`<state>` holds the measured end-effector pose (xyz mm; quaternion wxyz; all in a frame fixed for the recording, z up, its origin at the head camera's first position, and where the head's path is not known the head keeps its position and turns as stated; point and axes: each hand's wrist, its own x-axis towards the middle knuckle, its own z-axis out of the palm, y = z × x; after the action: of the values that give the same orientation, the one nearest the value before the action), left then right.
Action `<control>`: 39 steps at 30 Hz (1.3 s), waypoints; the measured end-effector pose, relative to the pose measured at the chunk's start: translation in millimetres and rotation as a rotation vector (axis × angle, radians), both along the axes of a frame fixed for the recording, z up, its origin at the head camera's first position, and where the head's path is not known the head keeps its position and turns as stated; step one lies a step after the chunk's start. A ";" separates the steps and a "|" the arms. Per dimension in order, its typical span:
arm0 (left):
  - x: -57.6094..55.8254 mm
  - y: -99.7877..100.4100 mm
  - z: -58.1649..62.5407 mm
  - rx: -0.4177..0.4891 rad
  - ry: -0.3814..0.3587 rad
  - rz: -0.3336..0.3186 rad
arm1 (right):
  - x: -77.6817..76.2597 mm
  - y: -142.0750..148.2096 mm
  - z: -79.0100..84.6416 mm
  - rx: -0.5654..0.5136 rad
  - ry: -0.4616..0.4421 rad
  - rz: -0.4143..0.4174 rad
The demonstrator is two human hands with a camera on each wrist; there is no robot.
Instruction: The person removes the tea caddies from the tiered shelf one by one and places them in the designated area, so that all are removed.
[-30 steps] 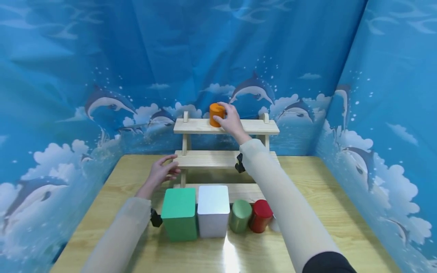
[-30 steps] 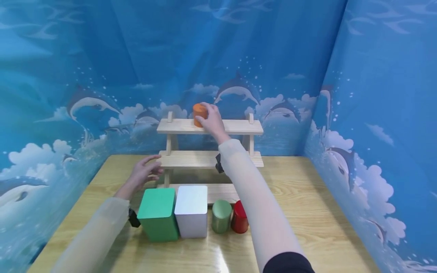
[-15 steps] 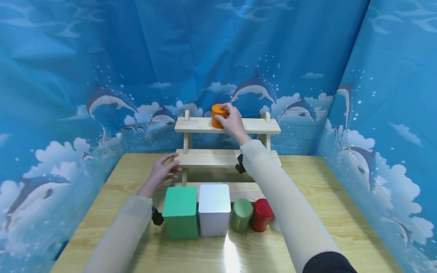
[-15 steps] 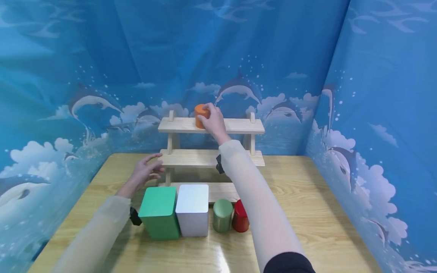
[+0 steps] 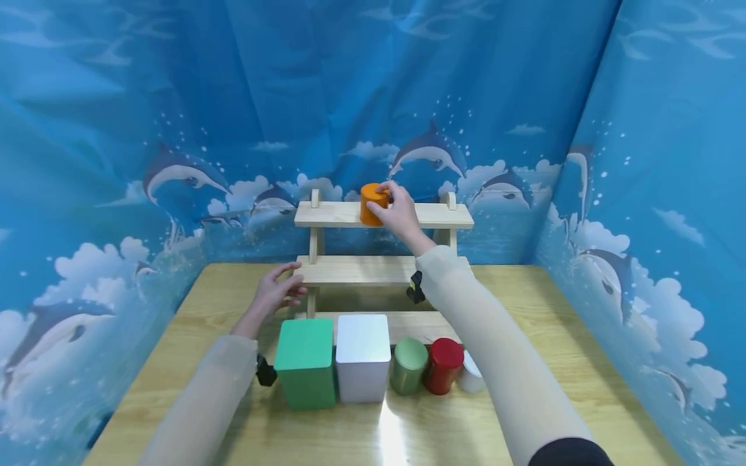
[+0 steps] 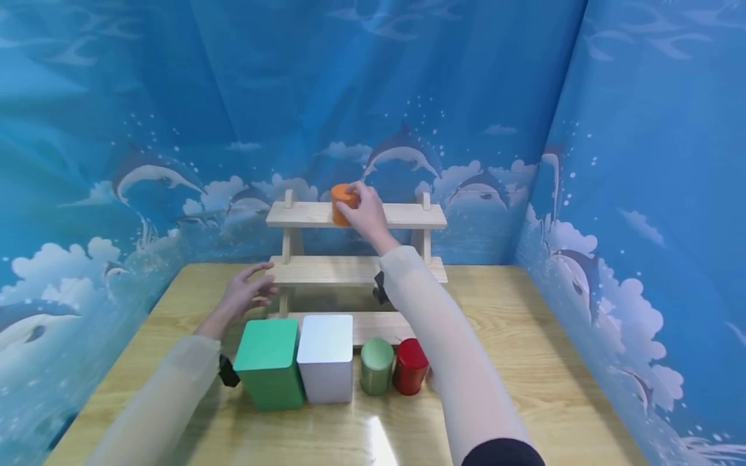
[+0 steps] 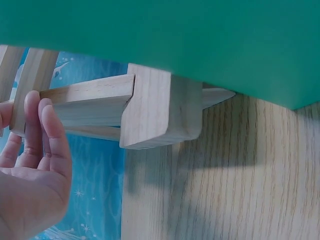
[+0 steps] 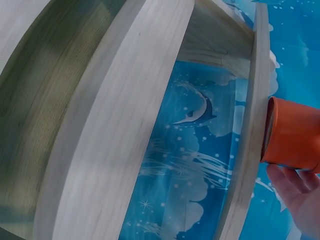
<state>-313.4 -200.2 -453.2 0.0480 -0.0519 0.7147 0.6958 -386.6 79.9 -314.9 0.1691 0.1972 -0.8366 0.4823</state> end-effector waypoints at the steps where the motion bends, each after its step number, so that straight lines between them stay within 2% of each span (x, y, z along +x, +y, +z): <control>1: 0.2 0.1 -0.6 0.000 0.001 -0.004 | 1.5 0.7 -0.2 -0.006 0.005 0.002; 10: 1.6 -0.1 0.6 -0.006 0.020 -0.008 | 17.0 5.3 3.0 0.010 0.048 0.068; 19: 1.1 -1.6 -0.3 0.006 0.030 -0.024 | 35.9 11.9 1.0 -0.002 0.049 0.102; 31: -1.4 -1.3 -1.6 -0.016 0.053 -0.027 | 54.0 27.2 -3.2 -0.074 0.060 0.149; 38: 0.1 -0.8 -1.2 -0.017 0.045 -0.025 | 92.8 29.0 15.6 -0.076 0.039 0.134; 39: 0.0 -0.6 -1.1 -0.017 0.046 -0.024 | 94.7 30.2 15.4 -0.081 0.038 0.130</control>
<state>-313.4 -200.8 -454.3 0.0392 -0.0278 0.7220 0.6902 -291.9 110.0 -299.4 0.1611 0.2529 -0.7985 0.5220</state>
